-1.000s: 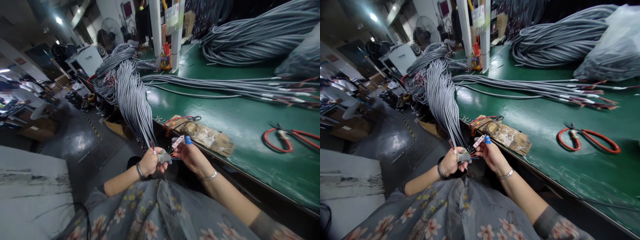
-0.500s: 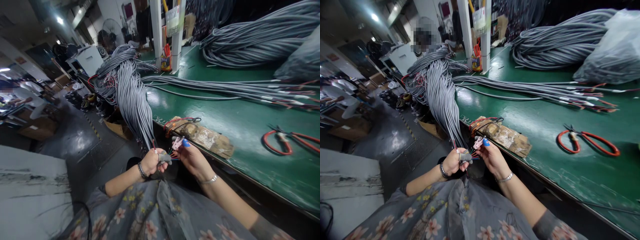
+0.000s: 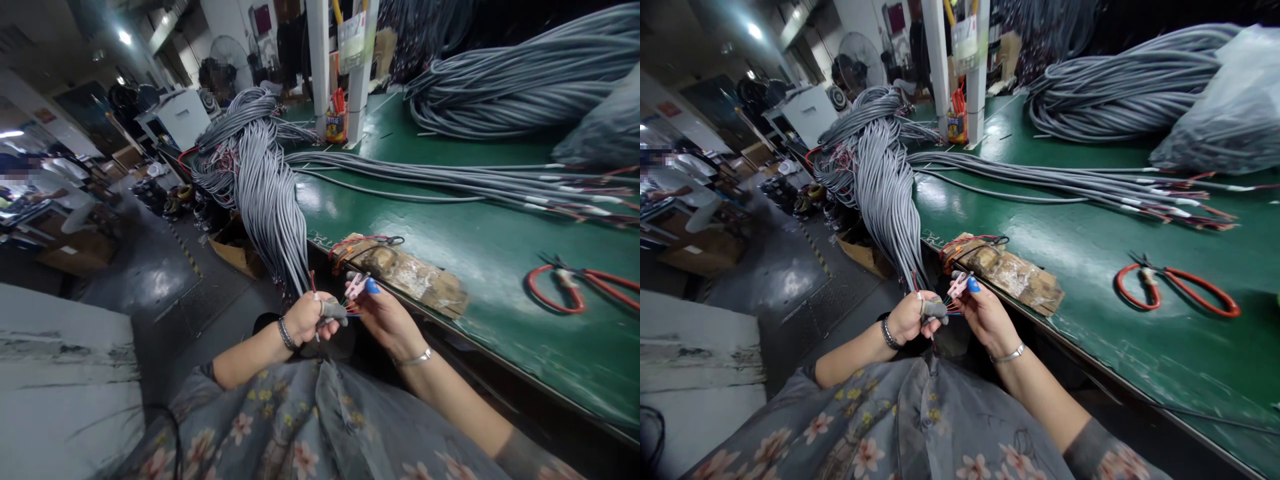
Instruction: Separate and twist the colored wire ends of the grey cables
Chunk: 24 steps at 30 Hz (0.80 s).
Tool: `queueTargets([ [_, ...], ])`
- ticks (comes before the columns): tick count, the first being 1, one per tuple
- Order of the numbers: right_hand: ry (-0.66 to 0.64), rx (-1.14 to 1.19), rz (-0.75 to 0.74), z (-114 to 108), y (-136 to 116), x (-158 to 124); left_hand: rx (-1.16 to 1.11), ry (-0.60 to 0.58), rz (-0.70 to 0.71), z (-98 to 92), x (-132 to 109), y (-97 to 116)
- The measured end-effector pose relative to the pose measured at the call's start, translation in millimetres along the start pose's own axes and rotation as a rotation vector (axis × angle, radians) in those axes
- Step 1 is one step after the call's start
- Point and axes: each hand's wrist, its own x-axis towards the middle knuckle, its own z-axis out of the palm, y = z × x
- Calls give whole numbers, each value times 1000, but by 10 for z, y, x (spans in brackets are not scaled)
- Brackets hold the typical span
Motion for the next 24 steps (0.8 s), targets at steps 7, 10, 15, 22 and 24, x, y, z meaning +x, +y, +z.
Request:
queueTargets([
  [7, -13, -9, 12, 28, 13, -22, 0, 9, 7, 6, 3, 12],
  [10, -18, 14, 29, 55, 7, -48, 4, 13, 22, -2, 2, -8],
  [15, -69, 70, 82, 36, 18, -79, 2, 16, 43, -59, -69, -91],
  [22, -146, 53, 230, -82, 70, -151, 52, 68, 68, -115, -230, -200],
  [24, -182, 33, 261, -91, 62, -190, 77, 91, 83, -110, -240, -215],
])
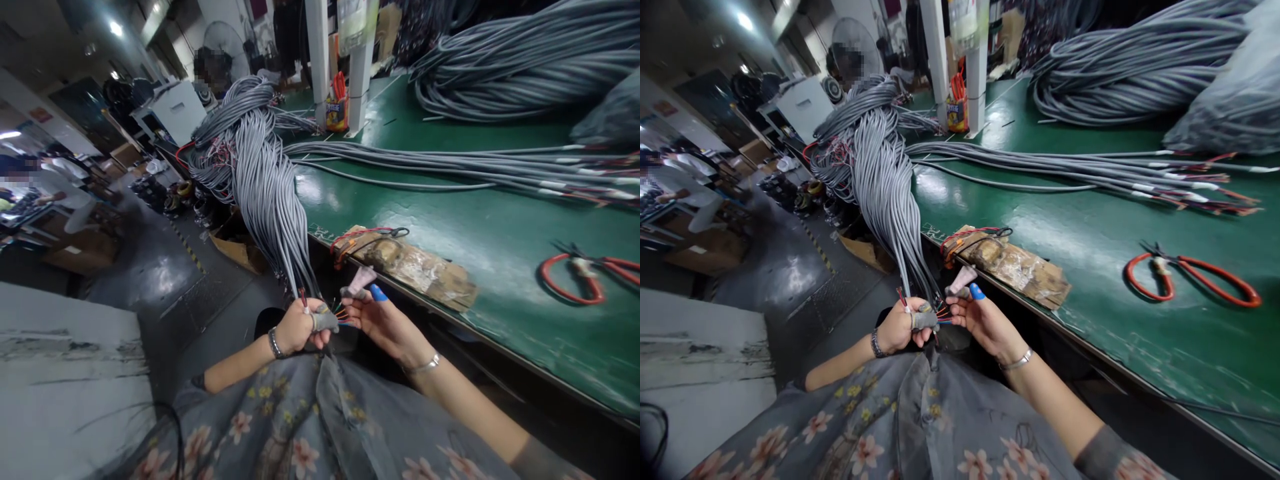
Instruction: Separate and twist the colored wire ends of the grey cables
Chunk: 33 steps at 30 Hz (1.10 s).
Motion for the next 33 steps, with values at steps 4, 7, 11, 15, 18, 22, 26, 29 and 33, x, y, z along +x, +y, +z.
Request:
queueTargets([
  [4, -56, -152, 10, 67, -3, -90, 68, 9, 33, 28, 19, -24],
  [7, 3, -287, -36, 135, 24, -124, 128, -2, 57, 55, 28, -28],
  [11, 103, -346, -96, 180, 78, -119, 149, -1, 66, 70, 24, -32],
  [15, 120, -332, -131, 199, 110, -108, 128, 13, 90, 53, 43, -80],
  [18, 136, -311, -146, 214, 131, -103, 94, 46, 96, 39, 76, -137],
  [22, 155, -262, -148, 228, 156, -94, 37, 82, 97, 37, 111, -188],
  [26, 146, -176, -99, 244, 171, -92, 18, 89, 108, 49, 114, -188],
  [29, 149, -77, -39, 268, 179, -94, 7, 90, 120, 57, 109, -178],
  [33, 86, 38, 47, 316, 191, -92, -13, 68, 145, 60, 113, -185],
])
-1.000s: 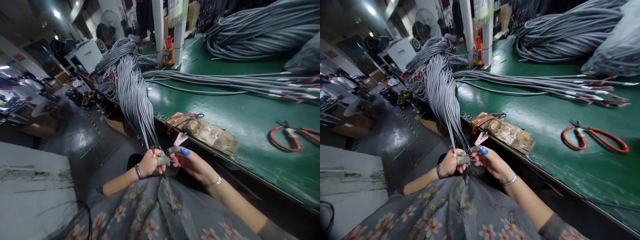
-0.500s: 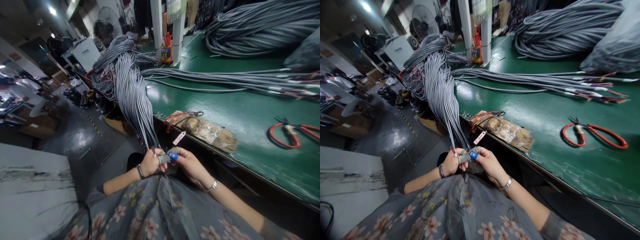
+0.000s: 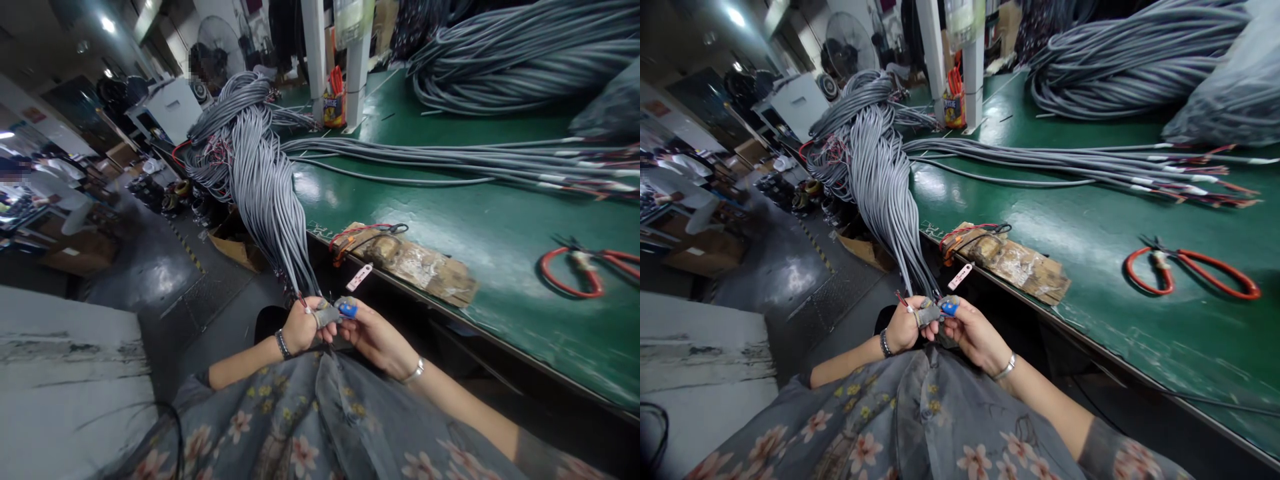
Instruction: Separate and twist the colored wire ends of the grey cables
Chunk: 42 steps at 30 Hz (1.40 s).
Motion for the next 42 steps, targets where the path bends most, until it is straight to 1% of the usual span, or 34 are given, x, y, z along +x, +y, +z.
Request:
queueTargets([
  [3, -32, 31, 11, 22, 18, 0, 11, -16, 3, -7, 2, -12],
  [5, 8, 13, -33, 18, 36, -1, 40, -47, -6, -13, 0, -7],
  [8, 111, -35, -158, -13, 59, 3, 92, -109, -35, -20, -4, 16],
  [10, 137, -64, -196, -42, 61, 12, 105, -113, -49, -22, -3, 28],
  [11, 135, -79, -192, -58, 57, 18, 101, -101, -51, -22, -1, 28],
  [14, 112, -115, -126, -103, 35, 38, 69, -57, -46, -21, 8, 4],
  [16, 74, -124, -67, -126, 26, 48, 44, -37, -33, -19, 10, -22],
  [19, 2, -68, -9, -141, 38, 59, 24, -25, -12, -17, 8, -44],
  [21, -35, -9, -1, -147, 58, 67, 32, -65, -19, -22, 6, -34],
  [23, -84, 20, 24, -160, 78, 75, 55, -155, -51, -37, 6, -11],
  [25, -137, 21, 84, -184, 90, 83, 79, -246, -85, -58, 9, 14],
  [26, -154, 20, 116, -196, 93, 88, 87, -275, -94, -69, 11, 22],
  [28, -154, 31, 151, -219, 90, 102, 97, -295, -101, -82, 13, 31],
  [30, -115, 74, 129, -235, 74, 125, 104, -281, -112, -78, 10, 34],
  [34, -31, 168, 25, -272, 28, 170, 72, -211, -133, -40, -6, 60],
  [37, 0, 144, -3, -319, 21, 160, 22, -130, -111, -21, -17, 88],
  [39, -14, 99, -1, -346, 31, 128, -6, -80, -96, -15, -20, 102],
  [42, -77, 33, -20, -362, 25, 76, -38, -38, -76, -1, -19, 116],
])
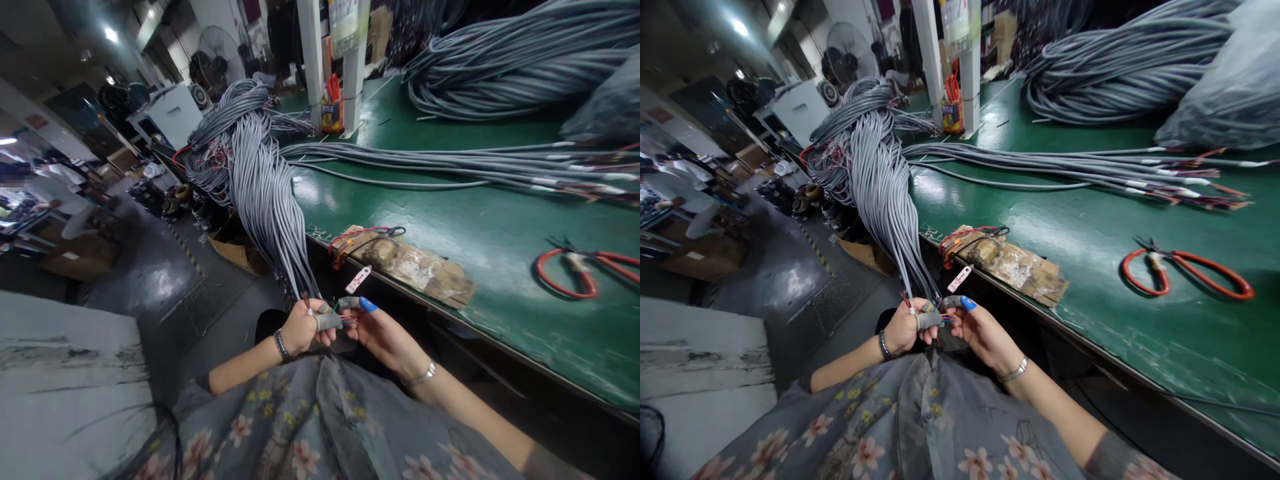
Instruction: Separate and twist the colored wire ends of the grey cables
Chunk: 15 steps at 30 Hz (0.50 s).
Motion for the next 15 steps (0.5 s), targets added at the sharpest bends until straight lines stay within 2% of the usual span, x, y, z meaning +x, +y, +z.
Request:
queueTargets([
  [2, -15, -13, -21, 7, -42, -6, -22, 15, 13, 14, 3, 13],
  [6, 32, -20, -84, 46, -206, 76, -87, 34, 39, 57, 14, 61],
  [10, 67, -120, -174, 132, -356, 192, -123, 67, 75, 135, 40, 123],
  [15, 155, -205, -327, 213, -341, 236, -123, 136, 103, 217, 92, 176],
])
